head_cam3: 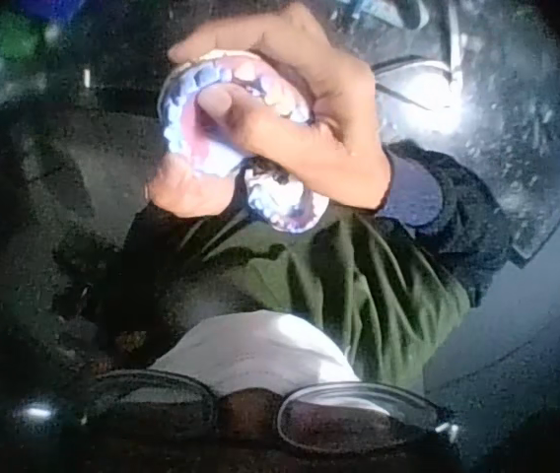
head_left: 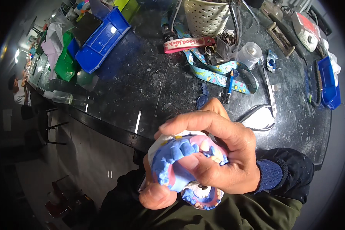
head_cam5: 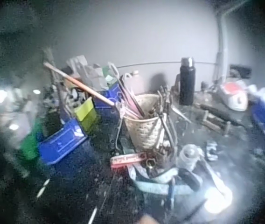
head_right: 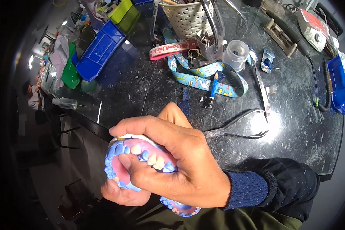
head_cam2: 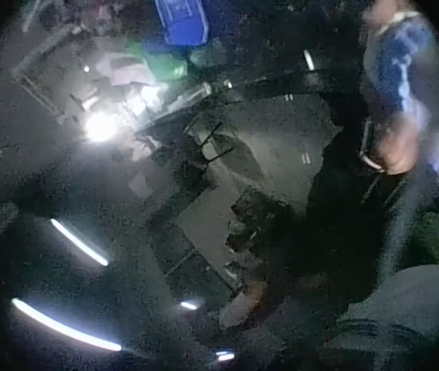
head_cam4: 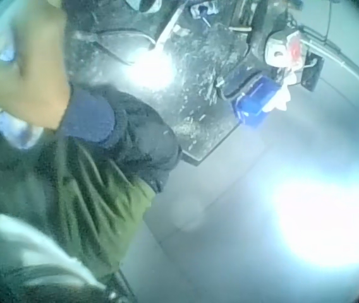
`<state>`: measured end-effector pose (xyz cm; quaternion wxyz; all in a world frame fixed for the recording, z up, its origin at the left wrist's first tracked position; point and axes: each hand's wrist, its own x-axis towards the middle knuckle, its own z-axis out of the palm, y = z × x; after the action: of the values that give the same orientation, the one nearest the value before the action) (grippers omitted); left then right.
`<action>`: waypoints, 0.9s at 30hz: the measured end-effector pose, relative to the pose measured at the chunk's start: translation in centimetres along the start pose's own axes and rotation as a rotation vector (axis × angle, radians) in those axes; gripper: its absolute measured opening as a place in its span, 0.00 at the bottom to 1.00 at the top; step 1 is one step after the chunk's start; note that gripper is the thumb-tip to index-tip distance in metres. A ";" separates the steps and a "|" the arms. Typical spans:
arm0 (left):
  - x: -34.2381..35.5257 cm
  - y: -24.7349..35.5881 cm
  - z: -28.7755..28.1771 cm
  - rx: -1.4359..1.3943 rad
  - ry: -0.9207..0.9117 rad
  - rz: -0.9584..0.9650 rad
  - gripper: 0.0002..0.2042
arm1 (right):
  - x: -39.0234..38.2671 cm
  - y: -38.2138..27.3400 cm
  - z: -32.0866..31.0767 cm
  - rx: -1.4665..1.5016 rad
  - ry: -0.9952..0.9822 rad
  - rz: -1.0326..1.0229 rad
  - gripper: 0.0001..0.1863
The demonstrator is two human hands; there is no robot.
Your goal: The person grinds a dental prosthesis using a rotary handpiece, trims it with pliers, and fits it onto a dental model on an articulator.
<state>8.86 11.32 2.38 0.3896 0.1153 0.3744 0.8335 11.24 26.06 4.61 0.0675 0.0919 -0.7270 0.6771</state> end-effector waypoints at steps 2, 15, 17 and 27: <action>-0.5 0.3 0.5 0.011 0.009 0.014 0.36 | 0.1 -0.5 0.2 0.013 -0.003 -0.062 0.21; 0.3 0.3 0.1 -0.071 0.180 0.028 0.31 | 0.3 0.1 0.3 -0.069 0.100 0.170 0.15; 0.2 0.3 0.0 0.003 0.261 -0.034 0.37 | 0.3 0.0 0.4 -0.049 0.107 0.209 0.15; 0.2 0.2 -1.1 0.003 0.238 0.010 0.34 | 1.1 0.0 -0.8 0.243 -0.048 0.277 0.22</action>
<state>8.09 10.82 1.75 0.3379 0.0182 0.4187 0.8427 10.15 26.84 4.88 -0.0553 0.0142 -0.6469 0.7605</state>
